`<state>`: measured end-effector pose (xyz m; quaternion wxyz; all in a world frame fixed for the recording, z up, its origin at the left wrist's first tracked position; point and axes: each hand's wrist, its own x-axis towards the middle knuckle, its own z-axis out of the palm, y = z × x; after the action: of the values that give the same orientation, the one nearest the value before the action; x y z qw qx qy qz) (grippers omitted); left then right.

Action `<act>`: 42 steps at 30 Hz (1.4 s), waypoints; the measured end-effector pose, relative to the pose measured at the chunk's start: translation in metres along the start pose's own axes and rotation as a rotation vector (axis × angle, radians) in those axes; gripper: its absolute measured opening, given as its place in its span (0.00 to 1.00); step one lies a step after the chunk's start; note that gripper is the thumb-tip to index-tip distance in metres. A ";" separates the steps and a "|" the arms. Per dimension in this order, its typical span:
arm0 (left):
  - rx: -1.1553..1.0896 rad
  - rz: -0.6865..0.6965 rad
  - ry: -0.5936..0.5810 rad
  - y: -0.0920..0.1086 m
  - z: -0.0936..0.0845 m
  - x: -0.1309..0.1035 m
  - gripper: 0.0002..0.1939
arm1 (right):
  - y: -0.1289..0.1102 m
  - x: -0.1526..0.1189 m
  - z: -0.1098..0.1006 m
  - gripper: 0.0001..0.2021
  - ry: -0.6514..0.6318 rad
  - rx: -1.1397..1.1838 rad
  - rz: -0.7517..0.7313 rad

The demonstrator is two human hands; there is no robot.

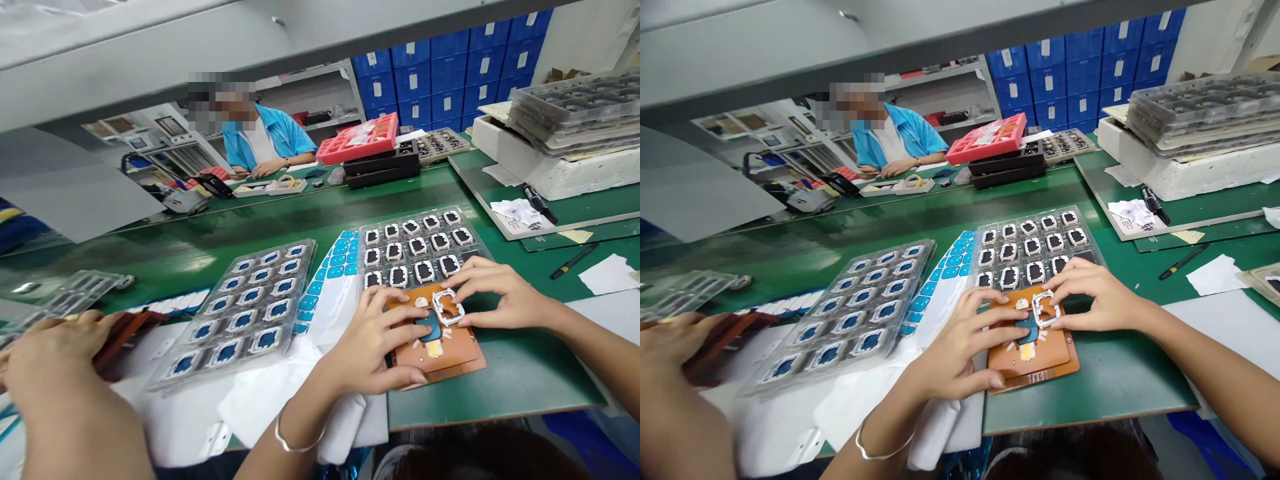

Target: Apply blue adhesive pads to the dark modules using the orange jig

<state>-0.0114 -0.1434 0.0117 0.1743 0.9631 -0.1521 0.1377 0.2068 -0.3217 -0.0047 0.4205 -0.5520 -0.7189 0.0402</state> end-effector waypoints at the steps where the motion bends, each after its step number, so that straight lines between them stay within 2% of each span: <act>1: -0.002 -0.018 -0.020 0.001 0.000 0.000 0.29 | -0.001 0.000 0.000 0.08 0.012 -0.002 0.004; 4: -0.017 -0.044 -0.007 0.004 0.002 0.001 0.25 | -0.006 0.002 0.001 0.07 0.044 -0.004 0.017; 8: -0.064 -0.128 0.235 0.004 0.005 -0.001 0.16 | -0.015 0.003 0.008 0.08 0.079 -0.014 0.052; 10: -0.061 -0.197 0.307 0.004 0.006 -0.001 0.17 | -0.018 0.002 0.015 0.09 0.088 -0.027 0.070; 14: -0.013 -0.260 0.275 0.003 0.009 0.000 0.32 | -0.021 0.000 0.030 0.07 0.101 -0.049 0.075; 16: 0.003 -0.264 0.260 0.003 0.011 0.000 0.34 | -0.022 0.001 0.035 0.07 0.108 -0.056 0.072; 22: 0.036 -0.256 0.253 0.003 0.013 0.001 0.27 | -0.025 0.001 0.039 0.05 0.116 -0.069 0.051; 27: 0.041 -0.268 0.257 0.003 0.014 0.000 0.25 | -0.024 0.000 0.038 0.07 0.086 -0.057 0.072; 34: -0.019 -0.292 0.141 0.000 0.013 0.002 0.22 | -0.022 0.002 0.036 0.06 -0.009 -0.080 0.037; 36: -0.123 -0.303 0.176 -0.001 0.015 0.003 0.20 | -0.022 0.003 0.036 0.06 -0.016 -0.073 0.050; 39: -0.281 -0.309 0.281 -0.003 0.018 0.003 0.20 | -0.022 0.001 0.037 0.07 0.039 -0.042 0.083; 42: -0.318 -0.245 0.281 -0.004 0.020 0.003 0.28 | -0.021 -0.002 0.039 0.13 0.085 0.016 0.124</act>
<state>-0.0031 -0.1477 -0.0066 0.3587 0.9061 -0.0283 0.2224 0.1654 -0.3155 -0.0200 0.4519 -0.5932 -0.6645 0.0485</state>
